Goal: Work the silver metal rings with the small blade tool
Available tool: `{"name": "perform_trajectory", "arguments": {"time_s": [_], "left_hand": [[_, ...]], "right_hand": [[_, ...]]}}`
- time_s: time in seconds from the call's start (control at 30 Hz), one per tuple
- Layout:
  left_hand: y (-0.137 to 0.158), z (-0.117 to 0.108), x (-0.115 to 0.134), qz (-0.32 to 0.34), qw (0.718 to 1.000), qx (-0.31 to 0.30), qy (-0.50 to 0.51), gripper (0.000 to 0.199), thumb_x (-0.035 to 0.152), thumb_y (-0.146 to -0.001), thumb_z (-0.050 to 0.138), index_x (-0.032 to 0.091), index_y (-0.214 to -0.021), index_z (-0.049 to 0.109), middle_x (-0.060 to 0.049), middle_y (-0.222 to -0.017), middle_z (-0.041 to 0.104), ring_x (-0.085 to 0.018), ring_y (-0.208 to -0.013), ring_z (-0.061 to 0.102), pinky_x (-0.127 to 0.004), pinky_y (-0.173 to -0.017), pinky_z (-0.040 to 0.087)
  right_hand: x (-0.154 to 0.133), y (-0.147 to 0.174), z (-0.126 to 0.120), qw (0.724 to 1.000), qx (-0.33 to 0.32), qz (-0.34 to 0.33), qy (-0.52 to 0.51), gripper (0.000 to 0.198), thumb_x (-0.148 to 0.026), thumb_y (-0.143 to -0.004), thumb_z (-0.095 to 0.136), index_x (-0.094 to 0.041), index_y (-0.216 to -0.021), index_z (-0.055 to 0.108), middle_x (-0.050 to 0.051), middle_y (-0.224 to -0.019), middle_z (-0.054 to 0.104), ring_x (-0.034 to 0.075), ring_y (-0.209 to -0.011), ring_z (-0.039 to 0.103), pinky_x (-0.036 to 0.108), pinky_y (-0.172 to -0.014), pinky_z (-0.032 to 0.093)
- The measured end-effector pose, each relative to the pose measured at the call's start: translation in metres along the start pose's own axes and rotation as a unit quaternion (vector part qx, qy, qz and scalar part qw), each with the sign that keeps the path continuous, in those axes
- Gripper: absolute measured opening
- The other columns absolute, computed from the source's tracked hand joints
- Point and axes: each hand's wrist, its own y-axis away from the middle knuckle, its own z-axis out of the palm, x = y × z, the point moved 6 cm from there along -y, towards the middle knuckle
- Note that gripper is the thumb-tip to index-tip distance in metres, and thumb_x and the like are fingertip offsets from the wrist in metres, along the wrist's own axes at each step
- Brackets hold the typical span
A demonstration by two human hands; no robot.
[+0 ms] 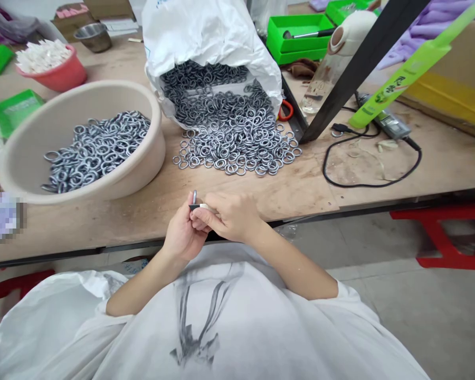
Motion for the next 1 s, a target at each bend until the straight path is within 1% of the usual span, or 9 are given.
{"name": "perform_trajectory", "arguments": {"time_s": [0.17, 0.33, 0.47, 0.57, 0.63, 0.73, 0.87, 0.93, 1.0], "left_hand": [[0.001, -0.003, -0.001, -0.012, 1.0, -0.021, 0.01, 0.057, 0.044, -0.096, 0.055, 0.019, -0.052, 0.03, 0.007, -0.045, 0.021, -0.006, -0.041, 0.022, -0.021, -0.046, 0.029], [0.007, -0.003, -0.001, 0.006, 0.995, -0.095, -0.02, 0.051, 0.041, -0.092, 0.062, 0.018, -0.052, 0.038, 0.006, -0.046, 0.028, -0.007, -0.043, 0.028, -0.021, -0.05, 0.037], [0.0, -0.016, 0.006, 0.026, 0.996, -0.072, -0.047, 0.031, 0.038, -0.083, 0.073, 0.014, -0.068, 0.061, 0.003, -0.056, 0.05, -0.007, -0.049, 0.045, -0.021, -0.054, 0.045], [-0.009, -0.027, 0.015, 0.038, 0.996, -0.055, -0.053, 0.025, 0.023, -0.075, 0.077, 0.013, -0.097, 0.072, -0.002, -0.078, 0.069, -0.008, -0.06, 0.059, -0.02, -0.06, 0.052], [-0.015, -0.033, 0.022, 0.04, 0.998, -0.039, -0.042, 0.029, 0.013, -0.071, 0.073, 0.013, -0.1, 0.072, -0.003, -0.083, 0.071, -0.009, -0.064, 0.063, -0.02, -0.063, 0.055], [-0.02, -0.036, 0.025, 0.017, 0.999, -0.025, -0.023, 0.016, 0.016, -0.075, 0.066, 0.011, -0.09, 0.071, -0.004, -0.078, 0.069, -0.01, -0.063, 0.063, -0.022, -0.062, 0.057], [-0.019, -0.02, 0.011, -0.069, 0.994, -0.083, -0.034, 0.037, 0.044, -0.094, 0.055, 0.012, -0.078, 0.066, -0.005, -0.07, 0.062, -0.012, -0.054, 0.056, -0.025, -0.051, 0.053], [-0.015, -0.01, 0.004, -0.094, 0.987, -0.123, -0.04, 0.044, 0.053, -0.093, 0.057, 0.014, -0.073, 0.06, -0.001, -0.064, 0.056, -0.01, -0.048, 0.049, -0.022, -0.045, 0.047], [-0.011, -0.005, 0.003, -0.086, 0.986, -0.14, -0.031, 0.044, 0.054, -0.089, 0.064, 0.016, -0.069, 0.053, 0.003, -0.059, 0.049, -0.007, -0.045, 0.041, -0.019, -0.043, 0.04]], "right_hand": [[0.009, -0.003, 0.007, 0.999, -0.031, 0.027, -0.028, 0.047, -0.053, -0.099, 0.042, -0.021, -0.066, 0.052, 0.001, -0.061, 0.055, 0.013, -0.057, 0.043, 0.029, -0.058, 0.025], [0.069, -0.029, 0.003, 0.965, -0.007, 0.238, 0.106, 0.044, -0.052, -0.101, 0.042, -0.021, -0.078, 0.062, 0.005, -0.069, 0.064, 0.019, -0.064, 0.054, 0.03, -0.06, 0.026], [0.088, -0.058, 0.018, 0.944, -0.091, 0.232, 0.214, 0.025, -0.042, -0.093, 0.061, -0.021, -0.105, 0.068, 0.013, -0.103, 0.074, 0.027, -0.084, 0.064, 0.032, -0.065, 0.034], [0.093, -0.068, 0.021, 0.939, -0.103, 0.239, 0.224, 0.02, -0.031, -0.093, 0.059, -0.019, -0.104, 0.069, 0.016, -0.109, 0.073, 0.028, -0.089, 0.065, 0.033, -0.068, 0.037], [0.092, -0.067, 0.015, 0.953, -0.059, 0.244, 0.167, 0.018, -0.03, -0.094, 0.056, -0.019, -0.095, 0.069, 0.014, -0.102, 0.073, 0.026, -0.087, 0.064, 0.033, -0.07, 0.038], [0.08, -0.056, 0.008, 0.972, 0.011, 0.222, -0.082, 0.023, -0.036, -0.093, 0.057, -0.019, -0.081, 0.066, 0.007, -0.084, 0.07, 0.02, -0.078, 0.062, 0.031, -0.069, 0.041], [0.048, -0.031, 0.022, 0.876, -0.015, 0.201, -0.438, 0.035, -0.055, -0.085, 0.067, -0.021, -0.081, 0.063, -0.001, -0.068, 0.061, 0.013, -0.059, 0.055, 0.027, -0.058, 0.044], [0.036, -0.021, 0.033, 0.83, -0.035, 0.217, -0.513, 0.039, -0.059, -0.079, 0.072, -0.021, -0.085, 0.063, -0.004, -0.062, 0.057, 0.011, -0.052, 0.051, 0.025, -0.052, 0.044], [0.032, -0.016, 0.039, 0.812, -0.034, 0.225, -0.537, 0.042, -0.06, -0.077, 0.074, -0.022, -0.089, 0.064, -0.004, -0.064, 0.06, 0.011, -0.053, 0.053, 0.026, -0.054, 0.046]]}}
